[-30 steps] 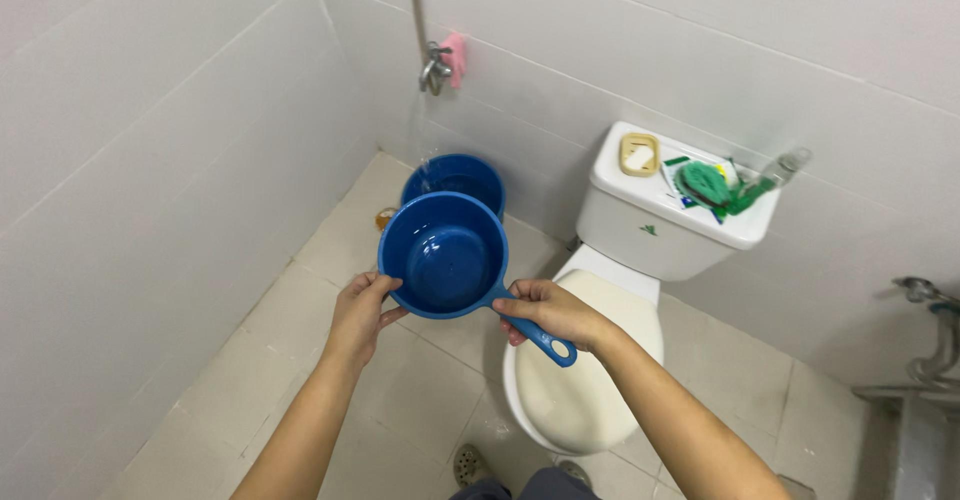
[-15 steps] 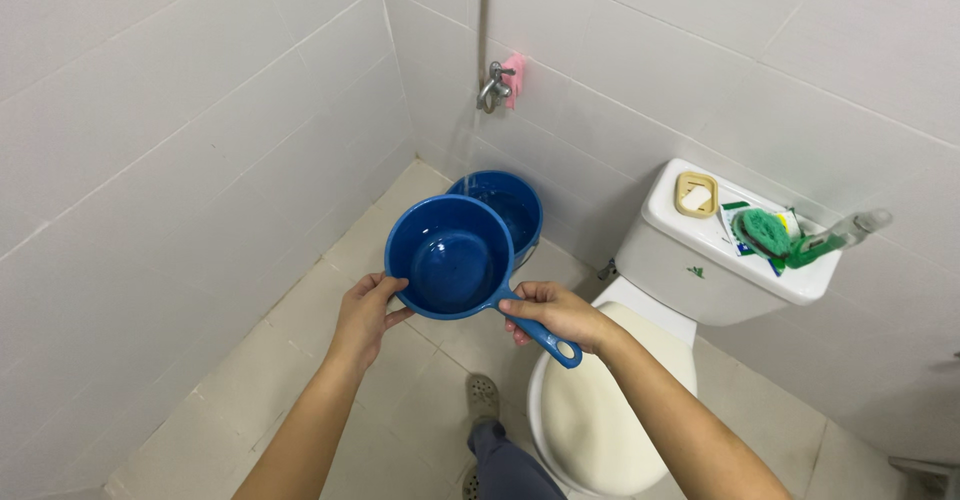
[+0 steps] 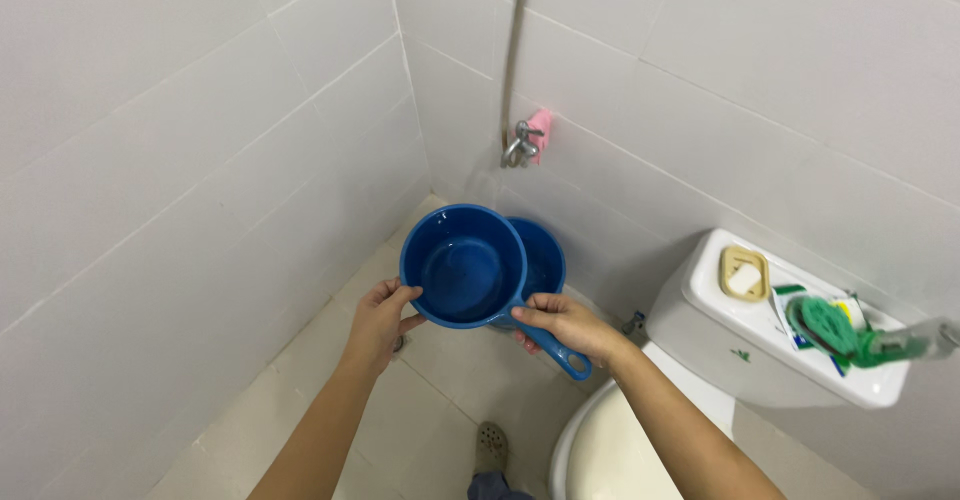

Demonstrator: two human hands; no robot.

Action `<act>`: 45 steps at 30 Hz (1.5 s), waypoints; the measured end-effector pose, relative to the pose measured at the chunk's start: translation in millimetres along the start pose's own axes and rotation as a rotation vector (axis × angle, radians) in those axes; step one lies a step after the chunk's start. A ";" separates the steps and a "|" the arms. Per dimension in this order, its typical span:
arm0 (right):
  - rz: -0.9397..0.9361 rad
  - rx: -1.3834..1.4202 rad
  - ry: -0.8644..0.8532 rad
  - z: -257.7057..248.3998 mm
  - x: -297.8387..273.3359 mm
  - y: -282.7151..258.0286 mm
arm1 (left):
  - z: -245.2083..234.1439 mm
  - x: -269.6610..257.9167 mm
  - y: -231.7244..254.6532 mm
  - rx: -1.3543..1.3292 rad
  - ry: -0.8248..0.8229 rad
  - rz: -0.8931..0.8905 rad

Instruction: The person fills a blue scoop with water from a bucket and pours it onto a white sink and the tiled bathroom floor.

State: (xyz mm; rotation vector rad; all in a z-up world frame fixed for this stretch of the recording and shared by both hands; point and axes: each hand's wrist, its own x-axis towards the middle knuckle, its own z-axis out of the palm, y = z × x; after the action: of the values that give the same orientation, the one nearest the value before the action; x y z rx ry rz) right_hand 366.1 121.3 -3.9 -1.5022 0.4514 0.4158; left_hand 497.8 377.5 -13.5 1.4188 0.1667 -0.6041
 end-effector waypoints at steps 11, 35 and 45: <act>0.036 0.059 0.045 -41.2 96.3 -51.6 | 25.4 107.7 49.9 -0.016 -0.046 0.100; 0.356 0.068 0.227 -71.5 198.9 60.9 | 22.9 216.8 -50.1 -0.044 -0.055 0.026; 0.515 -0.492 0.493 -83.7 309.8 219.7 | -13.1 277.3 -127.0 -0.020 -0.069 -0.049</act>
State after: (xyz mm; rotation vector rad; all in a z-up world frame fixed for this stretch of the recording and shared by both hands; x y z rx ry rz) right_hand 511.3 39.4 -355.3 -1.9689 1.2071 0.5855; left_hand 672.2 304.8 -253.3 1.3756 0.1524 -0.6890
